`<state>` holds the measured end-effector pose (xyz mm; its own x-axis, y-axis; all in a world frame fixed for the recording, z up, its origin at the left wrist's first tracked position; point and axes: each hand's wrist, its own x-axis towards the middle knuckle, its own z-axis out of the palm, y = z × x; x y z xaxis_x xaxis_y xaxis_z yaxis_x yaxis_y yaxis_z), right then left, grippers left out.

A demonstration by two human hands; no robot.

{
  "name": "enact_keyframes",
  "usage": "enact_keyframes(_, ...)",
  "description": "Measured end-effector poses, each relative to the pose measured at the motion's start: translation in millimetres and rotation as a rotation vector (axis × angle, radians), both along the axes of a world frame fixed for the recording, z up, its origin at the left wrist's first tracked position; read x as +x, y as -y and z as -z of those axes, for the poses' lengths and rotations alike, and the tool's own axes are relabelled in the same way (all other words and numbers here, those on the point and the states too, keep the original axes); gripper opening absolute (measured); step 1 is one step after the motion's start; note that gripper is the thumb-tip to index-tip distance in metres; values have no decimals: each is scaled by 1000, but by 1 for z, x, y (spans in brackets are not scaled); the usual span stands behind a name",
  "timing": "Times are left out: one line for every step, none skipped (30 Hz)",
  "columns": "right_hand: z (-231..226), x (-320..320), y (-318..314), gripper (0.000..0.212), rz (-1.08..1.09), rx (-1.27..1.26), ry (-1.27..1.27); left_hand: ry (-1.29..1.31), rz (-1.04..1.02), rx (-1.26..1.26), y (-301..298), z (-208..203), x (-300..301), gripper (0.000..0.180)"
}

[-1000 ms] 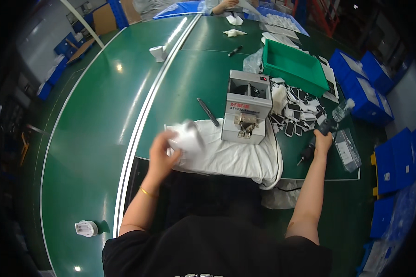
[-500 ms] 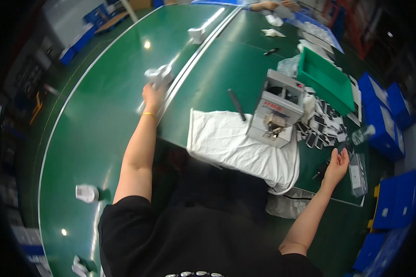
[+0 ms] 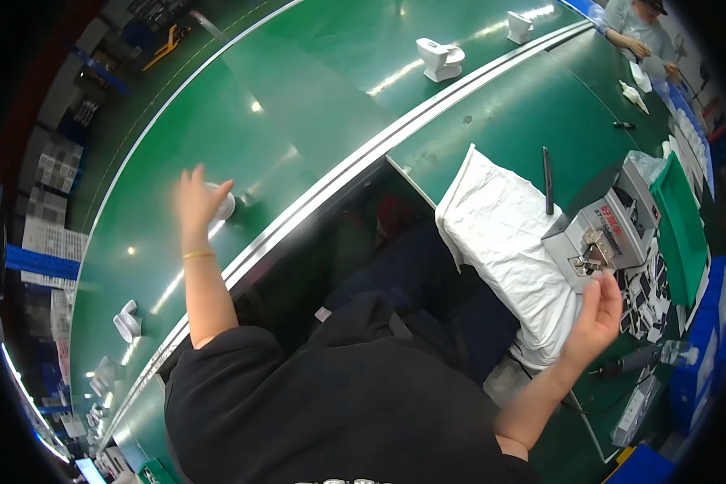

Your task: Assembling plastic casing components for electronics using an electric screwdriver and labels.

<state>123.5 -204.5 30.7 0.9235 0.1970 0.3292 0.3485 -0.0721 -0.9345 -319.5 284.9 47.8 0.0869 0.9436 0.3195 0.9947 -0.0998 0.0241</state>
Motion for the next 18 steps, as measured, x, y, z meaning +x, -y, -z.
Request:
enact_keyframes(3,-4,-9,30,-48,17,-8,91,41,-96,-7,4,-5,68)
enact_keyframes(5,-11,-16,29,-60,24,-9,169,103,-192,-13,2,3,62)
enact_keyframes(4,-21,-25,28,-62,23,-1,156,152,-108,-15,6,11,55)
enact_keyframes(3,-31,-35,27,-109,30,-10,150,206,-25,-17,10,17,49)
enact_keyframes(1,-41,-46,26,-155,33,-18,206,279,2,-25,14,15,43)
enact_keyframes(3,-52,-57,25,-200,38,23,310,301,-36,-30,18,23,36)
enact_keyframes(-6,-64,-68,24,-233,-41,60,350,335,-106,-32,17,36,31)
enact_keyframes(-17,-74,-79,24,-312,-18,46,288,478,-23,-39,29,35,29)
enact_keyframes(-19,-81,-85,24,-339,-31,65,381,458,-67,-25,20,65,31)
enact_keyframes(-18,-86,-89,24,-377,-37,53,500,466,-105,-21,17,84,34)
enact_keyframes(-15,-90,-92,25,-389,-35,107,663,481,-221,-11,11,106,33)
enact_keyframes(-19,-97,-94,27,-396,-34,103,859,584,-265,-1,6,127,33)
enact_keyframes(-21,-100,-95,29,-388,-83,188,1058,677,-317,13,4,151,32)
enact_keyframes(-25,-103,-96,33,-365,-118,217,1157,768,-445,41,-8,179,31)
enact_keyframes(-23,-104,-96,43,-376,-122,320,1251,848,-570,78,-22,208,31)
enact_keyframes(-26,-105,-97,51,-391,-116,358,1438,938,-721,112,-25,237,32)
enact_keyframes(-28,-107,-98,59,-413,-113,396,1625,1013,-878,147,-26,262,33)
enact_keyframes(-28,-106,-98,67,-383,-120,450,1666,974,-1175,179,-27,280,37)
